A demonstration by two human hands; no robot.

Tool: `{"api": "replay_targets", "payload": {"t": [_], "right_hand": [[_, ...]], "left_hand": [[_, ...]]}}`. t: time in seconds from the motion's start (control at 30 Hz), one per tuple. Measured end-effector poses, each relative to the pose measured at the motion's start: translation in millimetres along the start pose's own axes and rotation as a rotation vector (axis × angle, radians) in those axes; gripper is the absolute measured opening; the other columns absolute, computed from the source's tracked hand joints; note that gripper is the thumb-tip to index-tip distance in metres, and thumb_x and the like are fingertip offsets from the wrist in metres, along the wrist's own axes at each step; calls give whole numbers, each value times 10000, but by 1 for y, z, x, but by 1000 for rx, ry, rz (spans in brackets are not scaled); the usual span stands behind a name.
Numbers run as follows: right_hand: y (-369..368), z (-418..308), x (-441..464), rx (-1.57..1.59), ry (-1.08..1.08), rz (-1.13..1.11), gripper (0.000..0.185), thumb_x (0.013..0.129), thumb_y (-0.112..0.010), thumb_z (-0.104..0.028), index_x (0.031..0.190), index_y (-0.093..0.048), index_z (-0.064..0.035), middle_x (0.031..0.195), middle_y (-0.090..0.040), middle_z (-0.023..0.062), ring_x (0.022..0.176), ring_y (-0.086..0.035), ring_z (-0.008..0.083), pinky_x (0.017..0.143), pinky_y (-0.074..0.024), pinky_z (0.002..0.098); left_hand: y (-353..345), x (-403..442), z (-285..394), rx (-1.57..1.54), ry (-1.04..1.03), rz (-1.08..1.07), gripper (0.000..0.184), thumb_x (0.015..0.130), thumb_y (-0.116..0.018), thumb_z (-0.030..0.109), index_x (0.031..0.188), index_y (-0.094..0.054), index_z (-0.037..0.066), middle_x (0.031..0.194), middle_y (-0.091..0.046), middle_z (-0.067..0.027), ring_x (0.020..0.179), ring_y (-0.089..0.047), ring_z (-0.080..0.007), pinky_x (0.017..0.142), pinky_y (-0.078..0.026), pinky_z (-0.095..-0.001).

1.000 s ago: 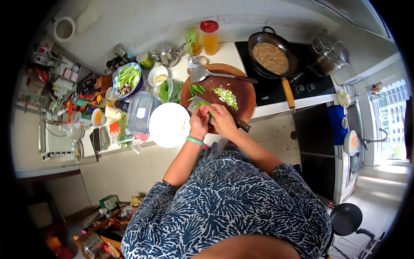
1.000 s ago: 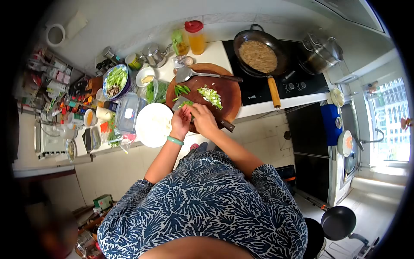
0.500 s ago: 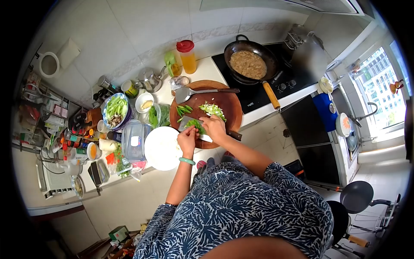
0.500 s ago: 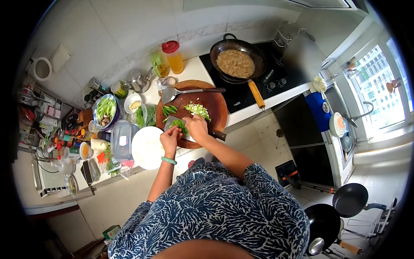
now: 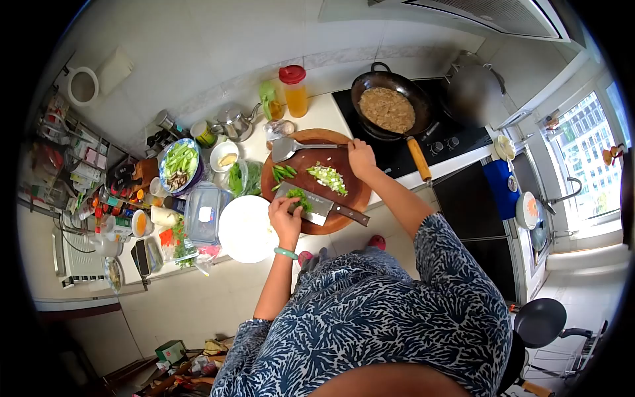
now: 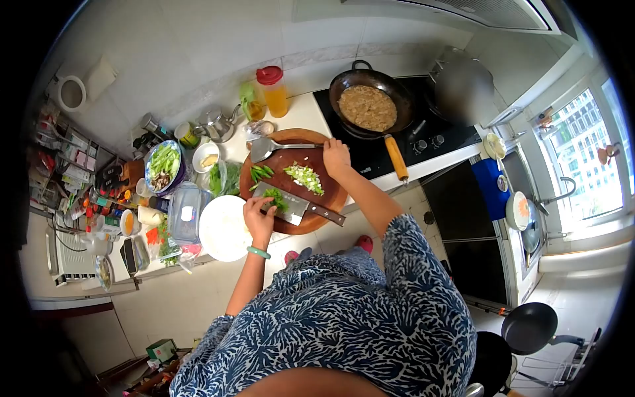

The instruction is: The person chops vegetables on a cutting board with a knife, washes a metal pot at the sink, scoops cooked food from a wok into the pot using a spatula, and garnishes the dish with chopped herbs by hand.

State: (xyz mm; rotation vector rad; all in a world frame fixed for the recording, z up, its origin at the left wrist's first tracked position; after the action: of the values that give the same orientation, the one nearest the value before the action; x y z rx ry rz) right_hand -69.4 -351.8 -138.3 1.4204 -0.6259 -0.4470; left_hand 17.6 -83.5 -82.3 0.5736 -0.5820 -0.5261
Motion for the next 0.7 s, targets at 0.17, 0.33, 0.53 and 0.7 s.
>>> {"api": "replay_targets", "payload": {"t": [0.17, 0.33, 0.53, 0.7], "right_hand": [[-22, -7, 23, -149, -13, -135, 275, 859, -430, -173, 1084, -569, -95, 1056, -569, 95, 1004, -477, 239, 814, -348, 376], [-14, -22, 25, 49, -4, -215, 272, 857, -426, -160, 1032, -621, -85, 1126, -514, 131, 1074, -408, 262, 856, -314, 384], [31, -37, -1, 526, -82, -231, 229, 872, -391, -114, 1022, -522, -1, 981, -609, 202, 937, -607, 315, 784, -484, 401], [116, 0, -46, 951, 30, -287, 287, 767, -594, -72, 991, -498, 80, 918, -584, 302, 898, -593, 398, 802, -488, 411]], "left_hand": [[-9, -17, -2, 29, 116, 67, 186, 689, -677, 43, 867, -689, 93, 894, -547, -111, 896, -503, -290, 822, -402, -387], [-17, -33, 16, 90, 224, 82, 198, 699, -671, 51, 886, -691, 113, 980, -516, -108, 993, -446, -287, 903, -339, -398], [-51, -50, 51, 171, 274, 157, 224, 706, -676, 63, 918, -679, 135, 1051, -485, -132, 1057, -402, -308, 936, -318, -403], [-56, -58, 67, 13, 336, 194, 181, 751, -650, 79, 929, -672, 107, 978, -537, -124, 998, -450, -287, 920, -334, -384]]}}
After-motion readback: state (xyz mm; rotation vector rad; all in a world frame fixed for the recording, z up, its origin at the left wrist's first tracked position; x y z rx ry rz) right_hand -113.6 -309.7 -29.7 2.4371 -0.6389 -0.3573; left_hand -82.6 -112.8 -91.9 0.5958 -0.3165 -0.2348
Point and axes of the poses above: each hand's wrist, its own x-axis towards the middle knuckle, its own y-axis out of the back of the hand, z = x × y, the point moved 6 cm from there along x, towards the middle knuckle
